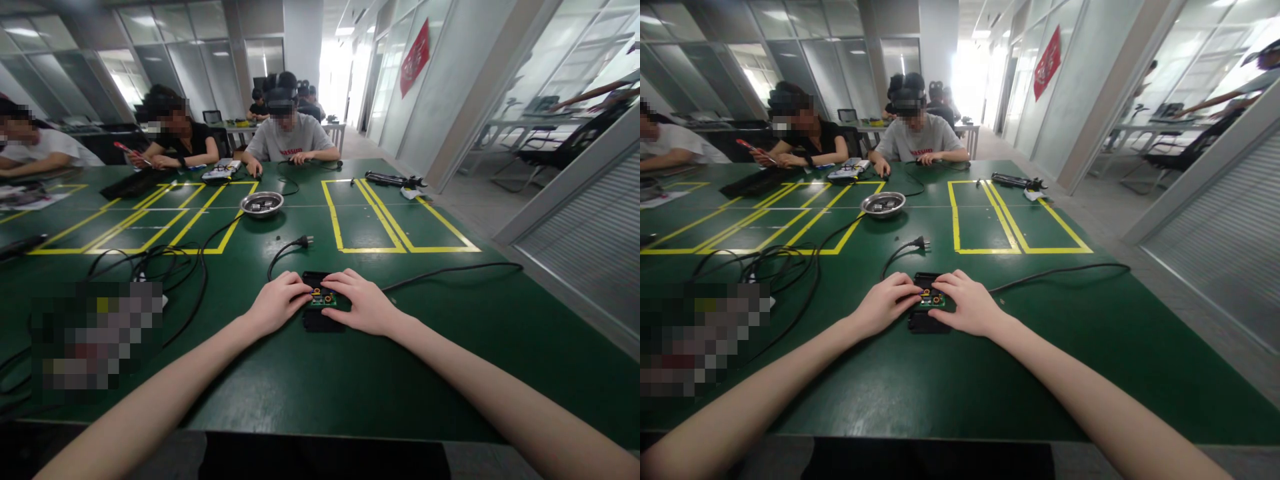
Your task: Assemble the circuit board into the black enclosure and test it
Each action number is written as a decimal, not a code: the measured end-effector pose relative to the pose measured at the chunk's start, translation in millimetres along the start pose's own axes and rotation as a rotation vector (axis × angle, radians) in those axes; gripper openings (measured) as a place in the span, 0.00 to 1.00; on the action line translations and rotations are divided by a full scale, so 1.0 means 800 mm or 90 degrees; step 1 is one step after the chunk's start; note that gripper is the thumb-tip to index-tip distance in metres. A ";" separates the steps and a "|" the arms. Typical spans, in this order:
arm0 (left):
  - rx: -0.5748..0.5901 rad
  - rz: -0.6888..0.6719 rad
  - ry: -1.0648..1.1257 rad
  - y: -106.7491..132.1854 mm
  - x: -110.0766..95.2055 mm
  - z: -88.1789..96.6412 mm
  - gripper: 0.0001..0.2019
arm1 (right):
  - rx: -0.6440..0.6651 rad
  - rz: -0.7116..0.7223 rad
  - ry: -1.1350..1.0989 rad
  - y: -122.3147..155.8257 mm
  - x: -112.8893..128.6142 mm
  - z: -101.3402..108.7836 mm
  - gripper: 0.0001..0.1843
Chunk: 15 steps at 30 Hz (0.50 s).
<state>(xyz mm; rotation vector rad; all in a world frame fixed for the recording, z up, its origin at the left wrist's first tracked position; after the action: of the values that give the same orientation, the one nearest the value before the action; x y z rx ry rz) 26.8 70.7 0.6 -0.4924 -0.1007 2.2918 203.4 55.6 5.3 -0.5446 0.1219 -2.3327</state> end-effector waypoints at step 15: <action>0.042 0.007 -0.048 0.002 0.001 0.013 0.13 | -0.009 0.006 -0.029 0.012 -0.018 0.033 0.19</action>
<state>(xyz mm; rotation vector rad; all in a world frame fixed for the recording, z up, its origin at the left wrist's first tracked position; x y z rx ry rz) 21.3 70.9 9.4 -0.3730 -0.0590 2.3162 229.9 60.0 22.2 -0.6026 0.1196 -2.3103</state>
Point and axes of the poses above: each hand's wrist, its own y-axis away from the middle knuckle, its own z-axis out of the back of the hand, x = y × z, the point moved 6 cm from there along -y, towards the middle knuckle, and after that the axes turned 9 degrees about x, right-handed, at the moved point
